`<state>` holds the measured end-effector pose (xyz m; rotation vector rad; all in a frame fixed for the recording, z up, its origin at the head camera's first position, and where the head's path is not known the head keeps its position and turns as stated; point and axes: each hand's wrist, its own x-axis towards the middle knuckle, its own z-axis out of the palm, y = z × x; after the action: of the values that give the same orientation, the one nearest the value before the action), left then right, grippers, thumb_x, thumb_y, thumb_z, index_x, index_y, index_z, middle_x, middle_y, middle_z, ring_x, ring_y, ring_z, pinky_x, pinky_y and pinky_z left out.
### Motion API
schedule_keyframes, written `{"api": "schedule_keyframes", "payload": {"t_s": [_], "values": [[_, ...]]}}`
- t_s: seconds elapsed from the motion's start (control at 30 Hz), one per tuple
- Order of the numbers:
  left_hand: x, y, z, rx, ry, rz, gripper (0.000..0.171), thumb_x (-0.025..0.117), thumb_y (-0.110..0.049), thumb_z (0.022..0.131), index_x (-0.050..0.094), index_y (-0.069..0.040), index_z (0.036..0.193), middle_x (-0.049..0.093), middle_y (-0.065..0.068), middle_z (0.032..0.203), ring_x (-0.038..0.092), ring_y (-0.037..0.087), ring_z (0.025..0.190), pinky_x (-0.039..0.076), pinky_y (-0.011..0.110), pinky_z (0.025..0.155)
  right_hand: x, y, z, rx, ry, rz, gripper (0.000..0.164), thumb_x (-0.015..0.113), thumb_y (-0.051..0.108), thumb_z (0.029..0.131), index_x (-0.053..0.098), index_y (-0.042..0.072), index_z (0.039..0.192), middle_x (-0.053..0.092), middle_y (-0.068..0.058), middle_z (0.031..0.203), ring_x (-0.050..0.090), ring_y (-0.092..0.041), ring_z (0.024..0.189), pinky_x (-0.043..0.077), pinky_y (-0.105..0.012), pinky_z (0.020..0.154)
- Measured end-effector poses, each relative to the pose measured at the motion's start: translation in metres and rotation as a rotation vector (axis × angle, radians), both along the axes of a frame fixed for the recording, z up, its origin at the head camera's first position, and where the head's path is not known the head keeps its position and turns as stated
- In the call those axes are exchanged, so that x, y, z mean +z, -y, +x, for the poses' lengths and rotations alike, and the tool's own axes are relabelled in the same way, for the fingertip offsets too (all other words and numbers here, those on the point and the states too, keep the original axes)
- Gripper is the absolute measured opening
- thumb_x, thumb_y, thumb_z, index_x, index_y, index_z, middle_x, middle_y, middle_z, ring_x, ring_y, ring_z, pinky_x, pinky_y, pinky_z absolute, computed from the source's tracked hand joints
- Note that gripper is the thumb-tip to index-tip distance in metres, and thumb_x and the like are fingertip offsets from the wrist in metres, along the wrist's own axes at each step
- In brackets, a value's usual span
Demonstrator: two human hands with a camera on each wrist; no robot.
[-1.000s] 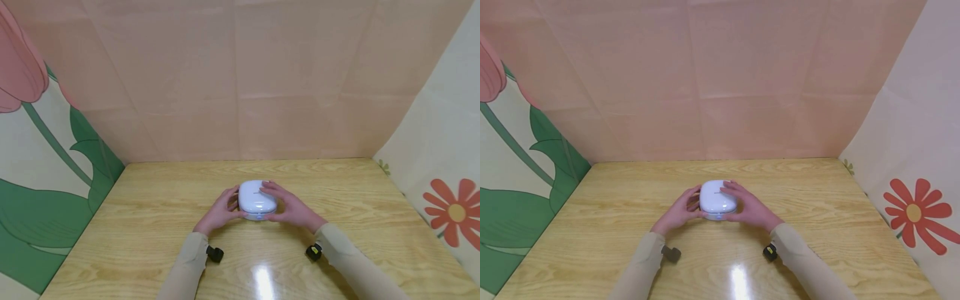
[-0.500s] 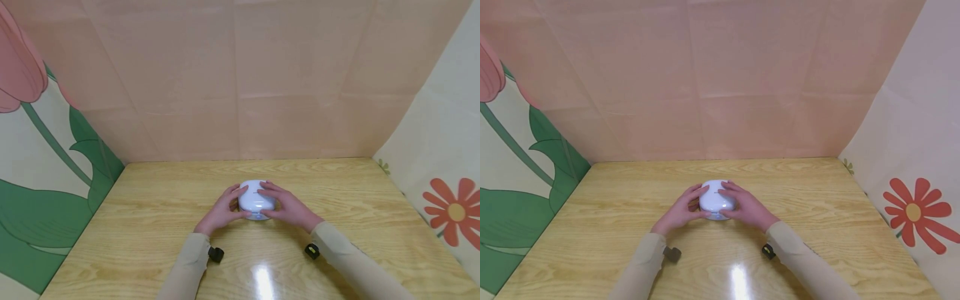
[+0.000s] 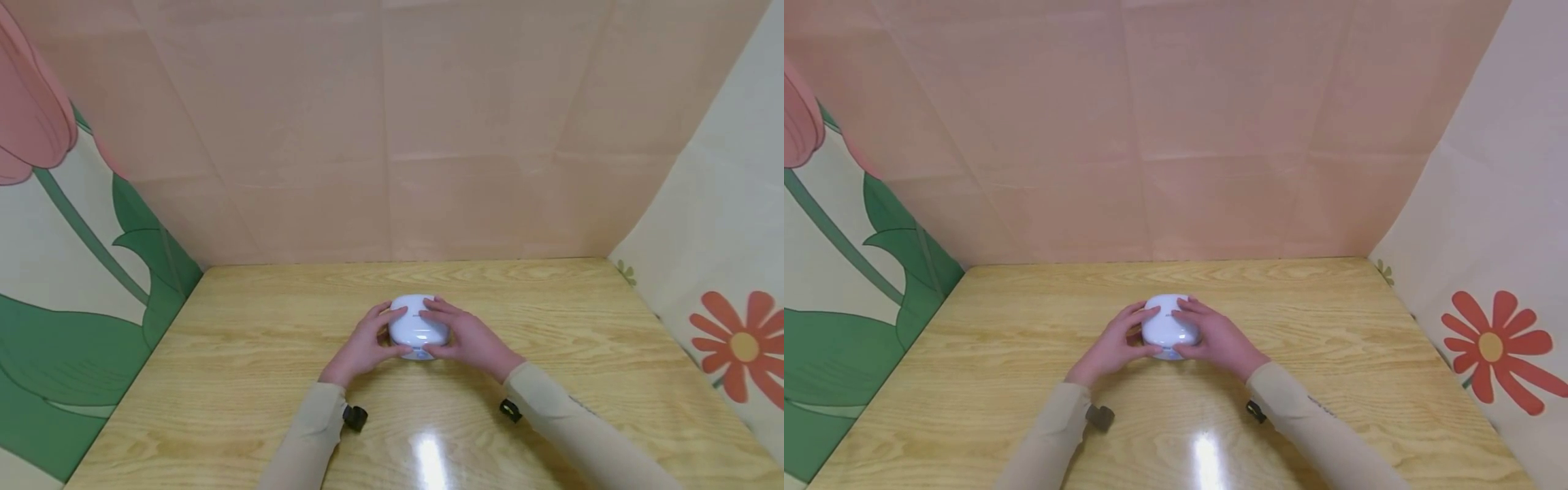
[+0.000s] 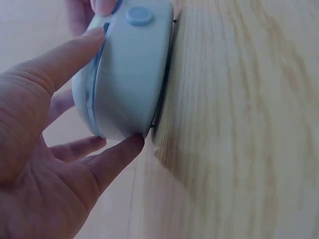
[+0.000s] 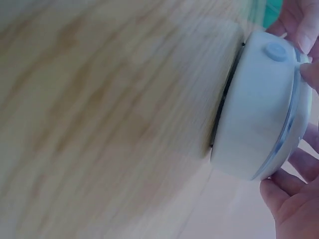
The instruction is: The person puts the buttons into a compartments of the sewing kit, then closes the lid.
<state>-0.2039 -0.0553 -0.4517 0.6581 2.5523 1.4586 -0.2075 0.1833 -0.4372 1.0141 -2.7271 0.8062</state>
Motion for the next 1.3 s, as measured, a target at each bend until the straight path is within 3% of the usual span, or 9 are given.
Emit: {"api": "schedule_keyframes", "payload": {"t_s": [0.2, 0.4, 0.7, 1.3], "values": [[0.002, 0.000, 0.002, 0.014, -0.045, -0.077, 0.072, 0.076, -0.032, 0.081, 0.043, -0.023, 0.145, 0.020, 0.013, 0.155, 0.040, 0.031, 0.130, 0.040, 0.035, 0.106, -0.003, -0.002, 0.003, 0.017, -0.124, 0.141, 0.065, 0.069, 0.041, 0.087, 0.049, 0.011, 0.141, 0.037, -0.012, 0.148, 0.030, -0.033, 0.137, 0.044, -0.046, 0.102], [0.003, 0.000, 0.004, 0.026, -0.110, -0.154, 0.070, 0.073, -0.040, 0.083, 0.044, -0.024, 0.144, 0.021, 0.003, 0.156, 0.027, 0.028, 0.138, 0.034, 0.044, 0.110, 0.000, -0.001, 0.007, 0.035, -0.190, 0.180, 0.063, 0.068, 0.039, 0.089, 0.049, 0.007, 0.140, 0.038, -0.016, 0.147, 0.031, -0.035, 0.136, 0.045, -0.047, 0.100], [0.008, -0.004, 0.006, 0.009, -0.181, -0.214, 0.071, 0.075, -0.037, 0.083, 0.044, -0.016, 0.144, 0.025, -0.005, 0.155, 0.019, 0.015, 0.142, 0.024, 0.037, 0.115, -0.001, 0.001, 0.011, 0.081, -0.353, 0.232, 0.056, 0.069, 0.031, 0.089, 0.053, 0.005, 0.136, 0.047, -0.018, 0.139, 0.041, -0.039, 0.129, 0.045, -0.047, 0.101], [0.008, -0.005, 0.001, 0.008, -0.264, -0.226, 0.067, 0.078, -0.035, 0.080, 0.052, -0.009, 0.137, 0.035, 0.004, 0.150, 0.027, 0.019, 0.139, 0.029, 0.036, 0.114, 0.003, 0.003, 0.009, 0.083, -0.286, 0.184, 0.051, 0.071, 0.031, 0.088, 0.059, 0.009, 0.131, 0.050, -0.014, 0.138, 0.044, -0.037, 0.127, 0.048, -0.047, 0.098]]}}
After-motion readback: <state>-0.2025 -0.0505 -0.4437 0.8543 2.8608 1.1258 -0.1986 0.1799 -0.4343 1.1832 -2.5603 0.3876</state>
